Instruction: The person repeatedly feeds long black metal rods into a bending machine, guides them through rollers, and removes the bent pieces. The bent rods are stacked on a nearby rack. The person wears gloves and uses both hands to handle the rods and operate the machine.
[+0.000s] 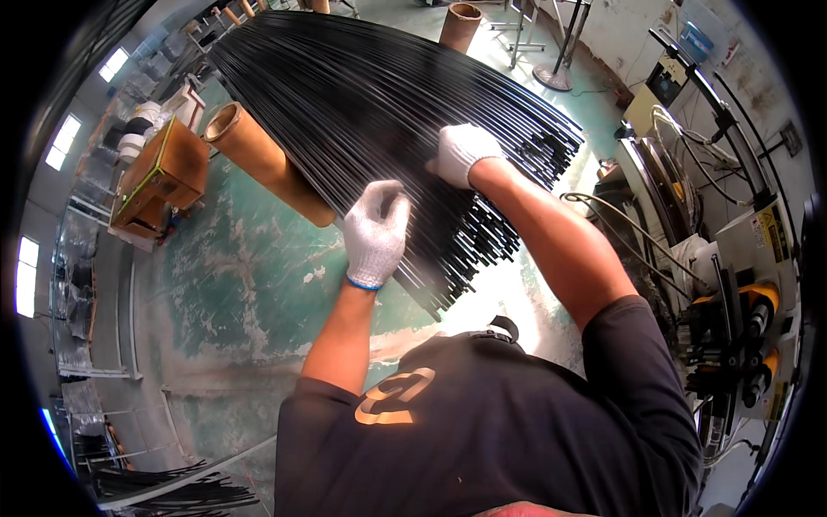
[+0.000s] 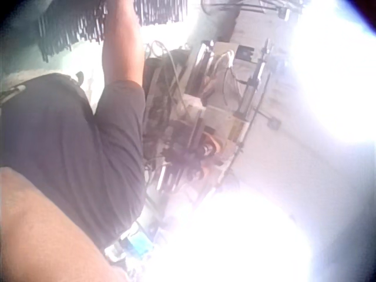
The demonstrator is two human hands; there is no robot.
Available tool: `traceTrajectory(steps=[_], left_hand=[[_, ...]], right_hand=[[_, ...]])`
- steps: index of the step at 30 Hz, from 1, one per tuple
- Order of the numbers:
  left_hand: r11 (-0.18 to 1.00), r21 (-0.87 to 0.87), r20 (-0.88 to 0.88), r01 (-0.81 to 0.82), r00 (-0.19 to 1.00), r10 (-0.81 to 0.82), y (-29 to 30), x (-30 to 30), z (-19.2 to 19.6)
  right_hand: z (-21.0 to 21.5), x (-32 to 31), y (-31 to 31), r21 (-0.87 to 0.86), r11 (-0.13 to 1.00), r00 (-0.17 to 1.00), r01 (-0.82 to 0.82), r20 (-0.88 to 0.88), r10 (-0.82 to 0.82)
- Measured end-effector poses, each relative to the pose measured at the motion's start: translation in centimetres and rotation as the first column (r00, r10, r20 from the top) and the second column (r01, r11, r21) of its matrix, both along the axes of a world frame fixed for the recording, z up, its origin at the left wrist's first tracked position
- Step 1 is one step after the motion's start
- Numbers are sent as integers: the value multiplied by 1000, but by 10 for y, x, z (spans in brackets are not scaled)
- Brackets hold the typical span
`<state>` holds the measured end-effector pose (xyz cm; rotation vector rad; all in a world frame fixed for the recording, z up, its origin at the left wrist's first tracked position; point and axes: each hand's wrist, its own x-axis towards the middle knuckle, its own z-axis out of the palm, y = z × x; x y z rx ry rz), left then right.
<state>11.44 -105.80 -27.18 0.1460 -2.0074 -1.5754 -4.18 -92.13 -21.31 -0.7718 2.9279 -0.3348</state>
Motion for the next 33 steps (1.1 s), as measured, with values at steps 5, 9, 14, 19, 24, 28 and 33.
traceTrajectory(steps=[5, 9, 14, 19, 24, 28, 33], left_hand=[[981, -190, -56, -49, 998, 39, -3, -5, 1], [988, -144, -44, -47, 998, 41, -6, 0, 4], [979, -200, -75, -36, 997, 21, -10, 1, 10], [992, 35, -62, 125, 991, -122, -27, -8, 0], [823, 505, 208, 260, 889, -408, -43, -18, 34], [649, 683, 219, 335, 754, -620, -51, -53, 50], [108, 903, -194, 417, 618, -762, -70, -149, 39]], right_hand=[[17, -36, 14, 48, 999, 992, 12, 121, -17], [36, -31, 11, 167, 986, 994, 0, 109, -18], [39, -29, 22, -29, 990, 907, 140, 404, -117], [49, 6, 48, 78, 996, 972, 54, 224, -70], [71, 108, 165, 135, 972, 967, 193, 139, -212], [118, 232, 247, 114, 866, 870, 487, 26, -493], [123, 361, 340, 62, 732, 695, 679, -376, -613]])
